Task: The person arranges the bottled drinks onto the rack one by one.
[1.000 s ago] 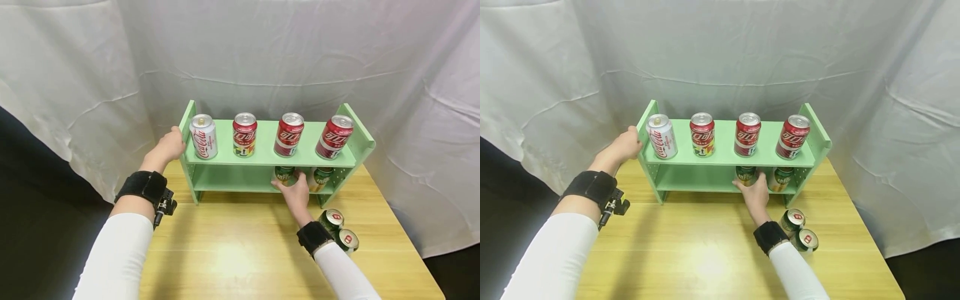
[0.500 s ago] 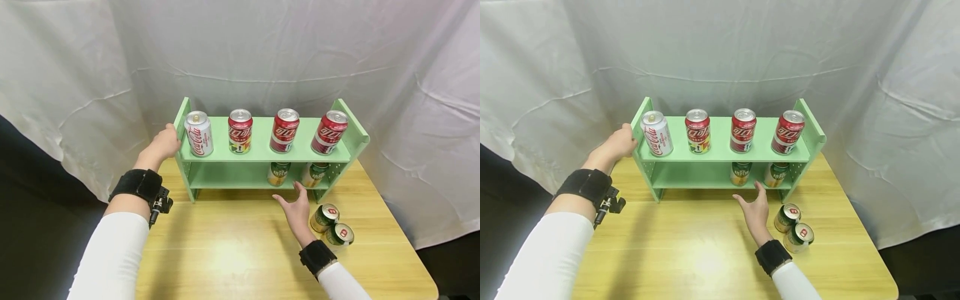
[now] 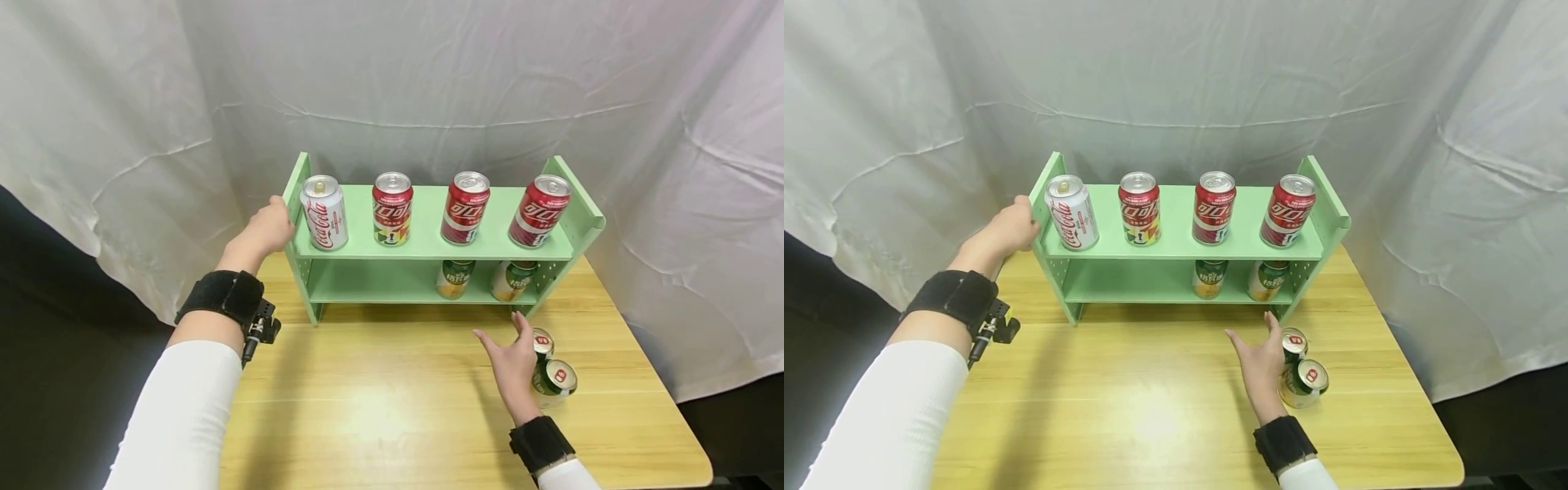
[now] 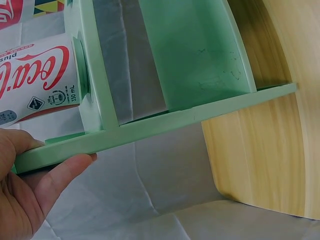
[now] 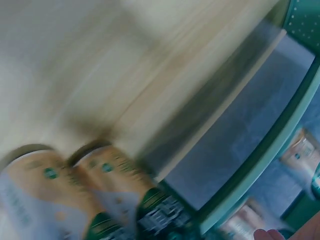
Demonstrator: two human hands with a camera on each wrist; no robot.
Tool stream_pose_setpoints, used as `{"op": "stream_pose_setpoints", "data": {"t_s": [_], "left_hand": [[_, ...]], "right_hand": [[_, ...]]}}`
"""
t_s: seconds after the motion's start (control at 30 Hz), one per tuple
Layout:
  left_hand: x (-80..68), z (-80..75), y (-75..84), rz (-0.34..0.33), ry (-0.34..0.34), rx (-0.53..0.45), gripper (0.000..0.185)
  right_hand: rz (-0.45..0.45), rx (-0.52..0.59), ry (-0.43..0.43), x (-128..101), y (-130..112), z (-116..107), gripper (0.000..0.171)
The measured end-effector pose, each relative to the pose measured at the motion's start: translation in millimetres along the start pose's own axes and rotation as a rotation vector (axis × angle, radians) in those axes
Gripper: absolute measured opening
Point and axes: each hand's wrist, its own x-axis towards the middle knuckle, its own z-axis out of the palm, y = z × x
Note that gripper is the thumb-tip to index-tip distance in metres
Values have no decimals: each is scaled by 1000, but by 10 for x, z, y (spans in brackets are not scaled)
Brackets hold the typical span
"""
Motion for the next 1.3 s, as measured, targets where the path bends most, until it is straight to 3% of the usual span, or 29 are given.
{"op": "stream_pose_setpoints", "data": {"t_s": [0.3, 0.6, 0.73, 0.97, 1.3], "left_hand": [[-27, -9, 31, -8, -2, -8, 52], [-19, 9, 49, 0, 1, 11, 52], [-26, -1, 34, 0, 3, 9, 52], [-31, -2, 27, 16, 9, 21, 50], [-9, 18, 9, 12, 23, 4, 46]], "right_hand": [[11, -59, 63, 144, 181, -240, 90], [119, -160, -2, 366, 261, -577, 100], [160, -157, 3, 309, 331, -659, 99], [127, -199, 48, 137, 517, -705, 92], [163, -195, 81, 5, 675, -719, 98]]}}
